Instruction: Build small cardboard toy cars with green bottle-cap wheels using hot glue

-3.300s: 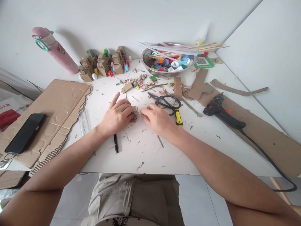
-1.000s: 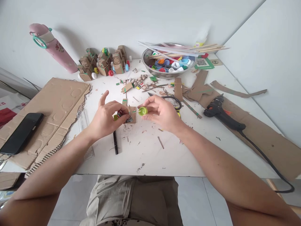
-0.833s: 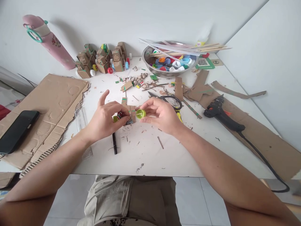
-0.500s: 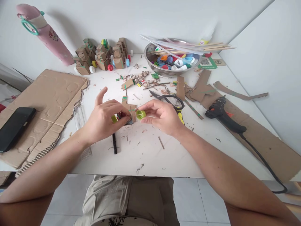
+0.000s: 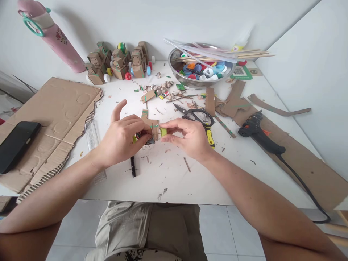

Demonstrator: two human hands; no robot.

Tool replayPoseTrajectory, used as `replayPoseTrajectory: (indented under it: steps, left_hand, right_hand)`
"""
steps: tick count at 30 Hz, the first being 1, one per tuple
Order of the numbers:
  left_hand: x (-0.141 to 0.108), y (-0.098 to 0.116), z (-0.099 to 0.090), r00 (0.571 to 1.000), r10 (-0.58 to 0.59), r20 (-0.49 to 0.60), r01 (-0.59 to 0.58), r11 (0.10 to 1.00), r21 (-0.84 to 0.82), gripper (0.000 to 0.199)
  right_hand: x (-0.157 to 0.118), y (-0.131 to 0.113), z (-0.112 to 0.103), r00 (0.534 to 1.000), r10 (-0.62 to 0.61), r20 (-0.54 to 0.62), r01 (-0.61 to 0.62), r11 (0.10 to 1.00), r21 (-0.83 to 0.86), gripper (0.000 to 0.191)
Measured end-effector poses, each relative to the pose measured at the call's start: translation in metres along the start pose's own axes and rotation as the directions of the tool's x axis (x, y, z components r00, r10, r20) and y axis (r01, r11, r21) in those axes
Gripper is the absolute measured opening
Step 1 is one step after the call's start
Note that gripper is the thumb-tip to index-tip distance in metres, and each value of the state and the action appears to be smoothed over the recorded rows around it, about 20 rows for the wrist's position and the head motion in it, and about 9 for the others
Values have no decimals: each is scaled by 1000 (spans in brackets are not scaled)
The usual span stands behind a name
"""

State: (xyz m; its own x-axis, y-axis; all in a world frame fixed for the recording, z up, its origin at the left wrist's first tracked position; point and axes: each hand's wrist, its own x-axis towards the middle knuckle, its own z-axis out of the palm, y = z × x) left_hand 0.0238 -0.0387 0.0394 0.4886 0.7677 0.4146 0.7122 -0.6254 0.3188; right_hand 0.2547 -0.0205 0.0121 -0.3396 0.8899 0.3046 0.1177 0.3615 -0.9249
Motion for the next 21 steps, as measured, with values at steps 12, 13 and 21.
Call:
replayPoseTrajectory:
  steps: [12,13,21]
  left_hand:
    - [0,-5,-8,999,-10,30,12,996,-89,17]
    - [0,-5,-8,1000,-5,26,8,996,-88,17]
    - [2,-3,-12,1000,-5,31,8,995,-96,15]
  right_hand:
    - [-6,-16,5,967,-256,-7,248,942,-226,10]
    - [-6,-15,5,965,-263,-10,256,948,-190,15]
    - [-4,-19,5,957,-288,-33,278,945,-175,13]
